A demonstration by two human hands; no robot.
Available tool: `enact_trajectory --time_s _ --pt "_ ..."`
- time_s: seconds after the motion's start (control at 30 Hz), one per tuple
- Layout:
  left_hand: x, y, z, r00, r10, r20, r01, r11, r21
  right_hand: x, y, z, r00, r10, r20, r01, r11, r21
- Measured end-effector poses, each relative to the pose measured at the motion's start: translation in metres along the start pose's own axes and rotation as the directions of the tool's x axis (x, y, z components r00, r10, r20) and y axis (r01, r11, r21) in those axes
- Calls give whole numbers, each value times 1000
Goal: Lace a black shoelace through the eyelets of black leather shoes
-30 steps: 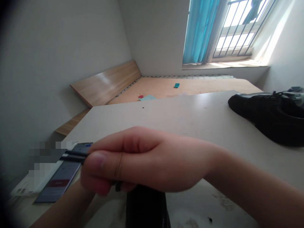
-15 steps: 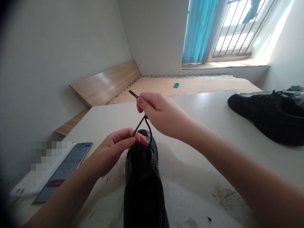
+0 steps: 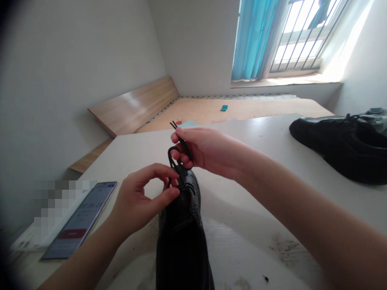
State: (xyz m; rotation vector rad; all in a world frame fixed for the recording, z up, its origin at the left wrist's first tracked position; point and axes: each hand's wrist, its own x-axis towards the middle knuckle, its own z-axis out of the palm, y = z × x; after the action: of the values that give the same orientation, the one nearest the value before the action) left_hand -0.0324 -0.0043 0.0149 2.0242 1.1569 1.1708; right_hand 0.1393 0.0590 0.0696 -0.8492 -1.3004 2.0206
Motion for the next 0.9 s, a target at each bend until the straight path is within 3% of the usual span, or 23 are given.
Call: enact_trajectory --time_s 0.1,0.27,0.33,0.4,0.5,0.57,0.63,0.77,0.9 --pt "1 0 3 1000 -12 22 12 1000 16 0 1 3 1000 -18 10 18 999 -42" --pt "2 -3 3 994 -110 4 108 974 -200 1 2 1 995 -90 -52 83 989 -121" --pt "1 -5 3 992 -121 -26 118 986 -116 1 2 1 999 -36 -26 35 999 -37" --pt "0 -7 2 992 -90 -84 98 991 96 0 3 3 1000 6 16 -7 1000 23" --pt "-1 -9 2 990 -43 -134 78 959 273 -2 5 8 1000 -22 13 22 999 39" --pt "1 -10 3 990 -84 -111 102 979 176 -2 7 9 998 -63 3 62 998 24" --pt "3 -9 3 986 -153 -61 151 988 -27 -2 8 8 996 -93 -11 93 996 -4" --pt "8 -7 4 965 -255 54 256 893 -370 0 7 1 993 -86 -81 81 994 -67" --pt "9 -7 4 941 -307 144 337 803 -492 4 2 -8 989 -77 -125 68 995 -78"
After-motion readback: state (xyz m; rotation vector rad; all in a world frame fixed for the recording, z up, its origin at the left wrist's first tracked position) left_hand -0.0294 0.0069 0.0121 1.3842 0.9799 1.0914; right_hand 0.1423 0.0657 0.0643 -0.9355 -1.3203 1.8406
